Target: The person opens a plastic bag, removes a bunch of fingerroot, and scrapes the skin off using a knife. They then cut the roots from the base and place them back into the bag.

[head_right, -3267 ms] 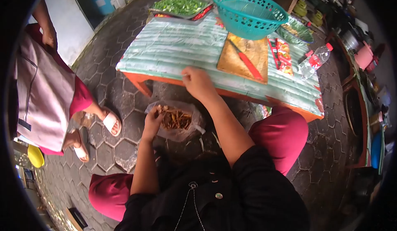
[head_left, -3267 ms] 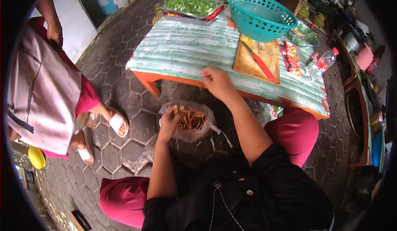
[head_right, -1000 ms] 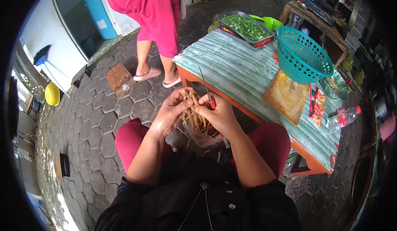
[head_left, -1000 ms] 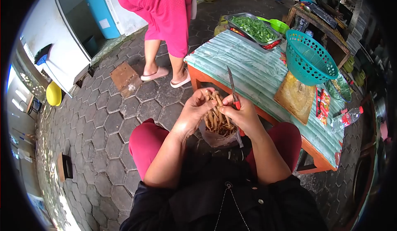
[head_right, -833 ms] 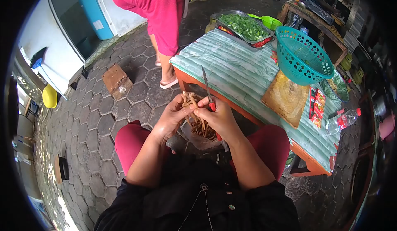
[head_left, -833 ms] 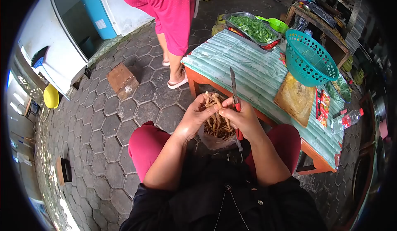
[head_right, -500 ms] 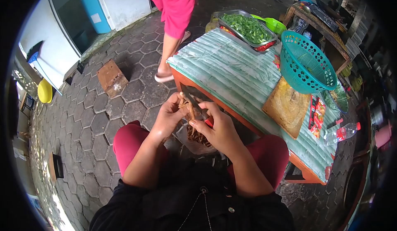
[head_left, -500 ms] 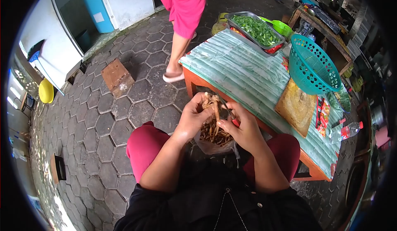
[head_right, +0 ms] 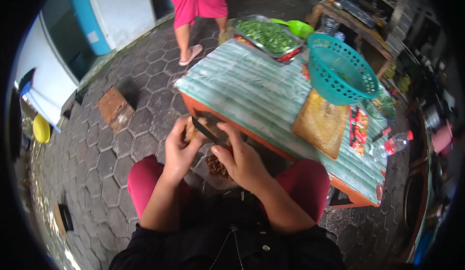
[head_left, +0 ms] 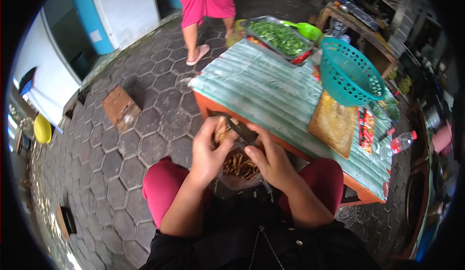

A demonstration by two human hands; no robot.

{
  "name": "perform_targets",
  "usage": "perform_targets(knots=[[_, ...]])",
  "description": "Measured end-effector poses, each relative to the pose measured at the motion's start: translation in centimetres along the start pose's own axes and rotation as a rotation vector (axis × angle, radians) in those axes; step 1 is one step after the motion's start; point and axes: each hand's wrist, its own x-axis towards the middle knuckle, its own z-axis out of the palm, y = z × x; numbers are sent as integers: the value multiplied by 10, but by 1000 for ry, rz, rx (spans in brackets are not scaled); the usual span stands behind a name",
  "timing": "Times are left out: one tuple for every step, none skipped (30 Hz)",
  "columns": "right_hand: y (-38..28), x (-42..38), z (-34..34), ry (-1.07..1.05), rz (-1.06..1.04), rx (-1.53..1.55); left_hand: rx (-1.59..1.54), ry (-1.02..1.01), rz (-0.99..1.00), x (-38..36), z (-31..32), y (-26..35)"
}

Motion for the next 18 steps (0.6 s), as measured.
perform_targets(knots=[[-3,2,-1,34,-7,48,139,0,96,1,-1,8],[-1,3,-2,59,-11,31,280,8,193,1,-3,17],[4,4,-2,92,-13,70,348,-12,303,2,-4,21],[6,4,-3,119,-16,113,339,-18,319,2,-5,25],[4,3,-6,112,-2,95,393,-44,339,0,-6,28],[0,2,-8,119,-8,93,450,-66,356,-2,-7,30],[-6,1,-10,77,-33,33,440,-83,363,-3,-7,30],[-10,-1,-10,31,-54,-25,443,-84,364,-4,-7,30],[-9,-3,-10,-30,-30,-54,389,-110,307,-5,-8,31],[-7,-3,-8,-31,-28,-51,336,-136,249,-7,-8,31],[-3,-3,-5,-1,-124,-73,339,-137,245,-8,-9,33],[-2,-3,-2,28,-218,-93,301,-144,216,-9,-9,35],[-2,-4,-2,21,-210,-83,265,-150,179,-11,-9,36],[-2,-3,-4,20,-237,-99,272,-148,161,-12,-10,36],[-3,-2,-5,14,-264,-112,206,-162,109,-13,-10,35],[-5,-2,-4,42,-303,-122,142,-171,51,-14,-12,33],[-7,-4,-4,12,-268,-115,63,-200,2,-14,-13,28],[-8,-5,-5,-15,-240,-111,64,-222,7,-13,-15,29]])
